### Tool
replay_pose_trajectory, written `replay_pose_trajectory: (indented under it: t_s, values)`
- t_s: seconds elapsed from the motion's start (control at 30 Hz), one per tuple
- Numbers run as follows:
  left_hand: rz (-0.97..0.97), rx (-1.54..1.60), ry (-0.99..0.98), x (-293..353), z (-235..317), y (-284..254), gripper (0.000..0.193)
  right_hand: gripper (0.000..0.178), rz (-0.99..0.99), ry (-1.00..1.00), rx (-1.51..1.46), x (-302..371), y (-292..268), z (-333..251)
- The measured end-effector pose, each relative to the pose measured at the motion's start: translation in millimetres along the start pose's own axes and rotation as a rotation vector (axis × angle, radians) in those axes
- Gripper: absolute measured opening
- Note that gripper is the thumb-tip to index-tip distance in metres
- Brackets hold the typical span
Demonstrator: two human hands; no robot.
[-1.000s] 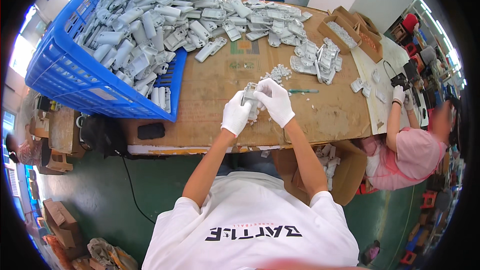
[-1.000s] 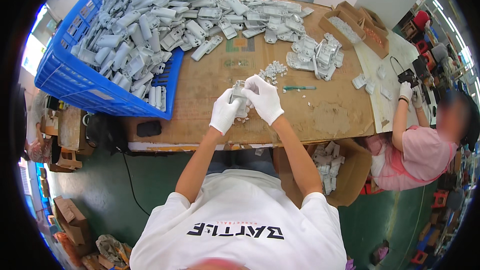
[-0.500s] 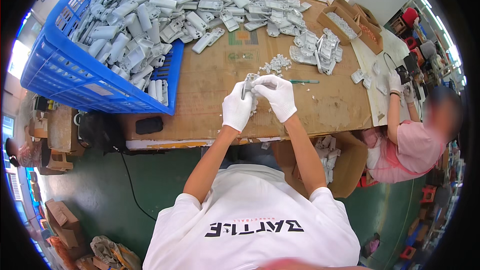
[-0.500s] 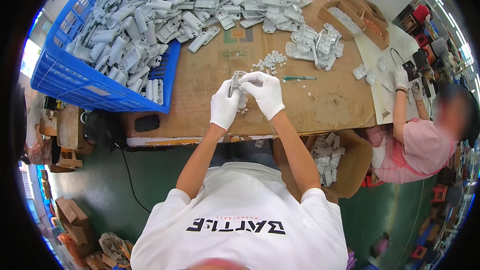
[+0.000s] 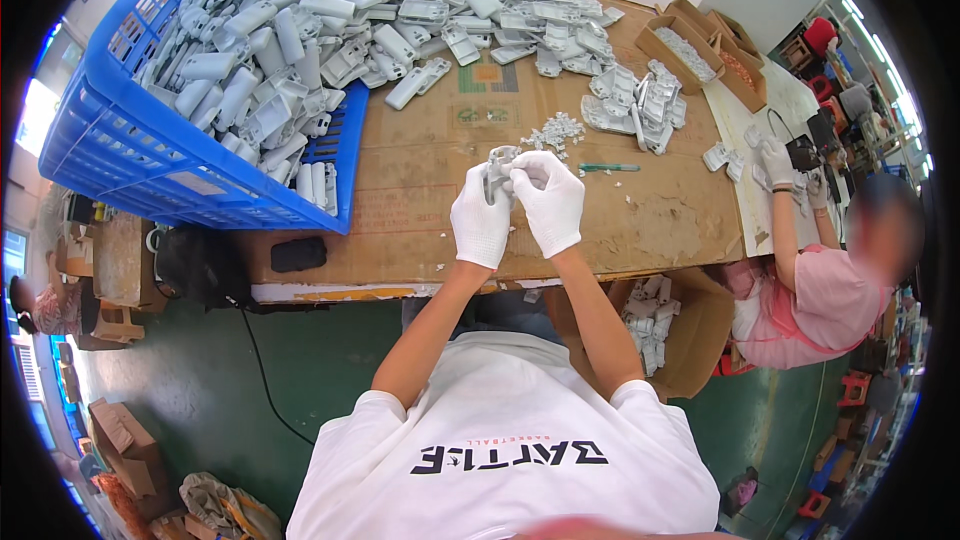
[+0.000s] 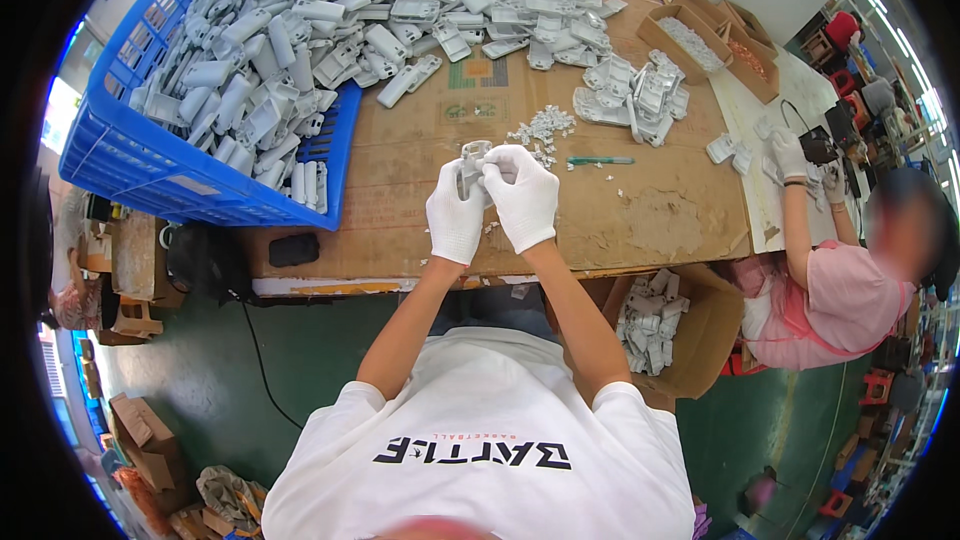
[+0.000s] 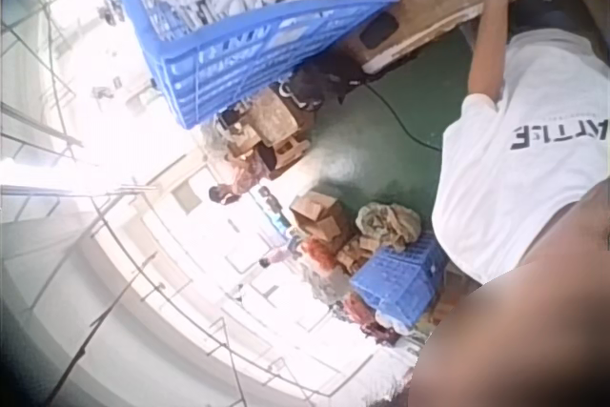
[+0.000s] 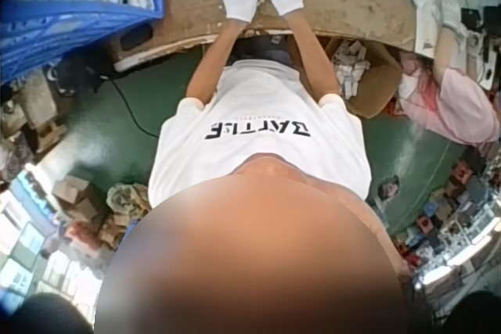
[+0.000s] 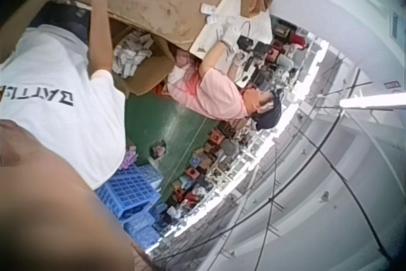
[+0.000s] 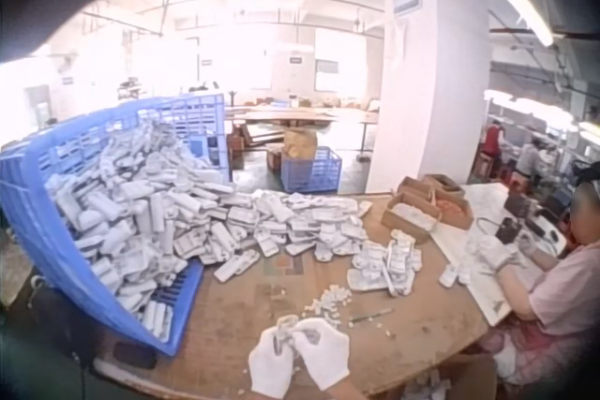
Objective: The person picks up a remote control housing and small white components, fits the components into the housing, and presses them into place. They then set the assembled housing aside on the table and repeat the process.
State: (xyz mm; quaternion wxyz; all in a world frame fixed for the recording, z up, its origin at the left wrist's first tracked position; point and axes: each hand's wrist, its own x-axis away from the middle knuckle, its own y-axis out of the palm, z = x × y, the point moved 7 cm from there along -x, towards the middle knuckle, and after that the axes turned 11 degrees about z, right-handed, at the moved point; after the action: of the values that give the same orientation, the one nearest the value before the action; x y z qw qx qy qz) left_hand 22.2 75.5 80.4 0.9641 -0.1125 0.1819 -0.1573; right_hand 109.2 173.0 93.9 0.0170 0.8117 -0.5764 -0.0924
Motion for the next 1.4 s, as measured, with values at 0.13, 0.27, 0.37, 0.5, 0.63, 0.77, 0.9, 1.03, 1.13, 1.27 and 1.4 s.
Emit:
replay_pose_trajectory:
  t_s: [0.13, 0.27, 0.37, 0.5, 0.63, 0.77, 0.9, 1.03, 1.13, 1.27, 1.4]
  values:
    - [-0.071, 0.027, -0.075, -1.4, 1.5, -2.3, 0.024, 0.011, 0.024, -0.343, 0.373, 4.6, -0.6, -23.6]
    - [-0.105, 0.023, -0.064, 1.3, 2.7, 2.0, 0.024, 0.013, 0.061, -0.714, 0.663, 4.1, 8.6, -38.4]
    - [-0.139, 0.057, -0.096, 2.4, -4.6, 0.8, 0.024, 0.016, -0.01, -0.641, 0.716, -5.3, 8.7, -28.0]
    - [-0.173, 0.033, -0.003, -0.8, -5.5, 0.6, 0.023, 0.025, -0.062, -0.4, 0.639, -20.3, 5.0, -24.3]
    - [-0.191, 0.035, 0.096, -2.3, -5.6, -4.4, 0.022, 0.032, -0.395, -0.178, 0.564, -31.1, 7.7, -3.6]
    - [-0.226, 0.041, -0.017, -4.2, -8.0, -4.8, 0.022, 0.039, -0.4, -0.334, 0.509, -13.9, 14.7, 0.7]
    - [-0.202, 0.053, -0.076, 0.8, -11.7, -4.1, 0.023, 0.042, -0.431, -0.313, 0.394, -7.4, 14.8, 3.5]
    - [-0.212, 0.016, -0.111, 4.2, -9.5, -3.3, 0.022, 0.043, -0.438, -0.226, 0.4, -6.5, 12.3, 4.7]
    - [-0.196, -0.001, -0.053, 5.2, -3.0, -3.1, 0.02, 0.043, -0.442, -0.26, 0.449, -9.7, 11.0, 2.2]
    - [-0.159, 0.049, 0.004, 8.2, 6.3, -4.5, 0.017, 0.044, -0.454, -0.198, 0.377, -9.6, 7.9, 5.9]
    - [-0.139, 0.073, -0.007, 9.4, 8.1, -4.7, 0.017, 0.045, -0.396, -0.146, 0.374, -9.0, 7.7, 5.0]
